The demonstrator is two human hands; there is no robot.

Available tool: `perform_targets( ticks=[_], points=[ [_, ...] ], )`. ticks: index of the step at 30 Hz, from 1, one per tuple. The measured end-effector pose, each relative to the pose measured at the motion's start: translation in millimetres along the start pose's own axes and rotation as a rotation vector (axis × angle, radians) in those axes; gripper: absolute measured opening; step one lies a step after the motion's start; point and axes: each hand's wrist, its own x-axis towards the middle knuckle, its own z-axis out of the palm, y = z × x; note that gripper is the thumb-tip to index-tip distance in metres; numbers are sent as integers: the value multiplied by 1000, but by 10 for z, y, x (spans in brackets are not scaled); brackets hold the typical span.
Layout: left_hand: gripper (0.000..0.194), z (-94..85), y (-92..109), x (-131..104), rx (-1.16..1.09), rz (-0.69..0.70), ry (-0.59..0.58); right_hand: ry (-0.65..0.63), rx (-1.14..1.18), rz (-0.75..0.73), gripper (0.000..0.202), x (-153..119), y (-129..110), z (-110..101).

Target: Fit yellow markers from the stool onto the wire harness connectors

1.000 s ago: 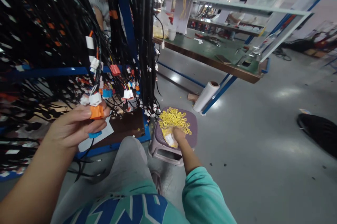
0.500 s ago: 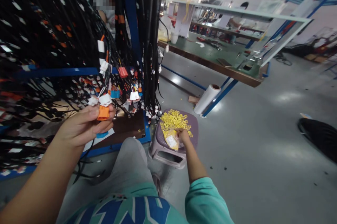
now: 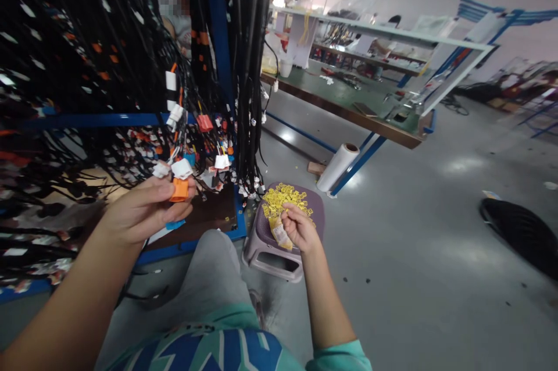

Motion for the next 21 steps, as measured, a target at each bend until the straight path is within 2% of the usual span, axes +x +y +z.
perform_targets(
  ticks=[5,10,16,21],
  points=[
    [25,106,-17,-27,11,-1,-35,-145,52,43,25,-255,-154,595],
    [31,165,-48,-64,11,1,-43,-255,20,33,33,-423,-225,1084],
    [37,245,-31,-127,-35,-57,-66,-271,-98,-72,33,-560,-284,1577],
    [42,265,-31,-154,-37,-89,-118,-294,-134,-233,31,-626,-277,1856]
  ],
)
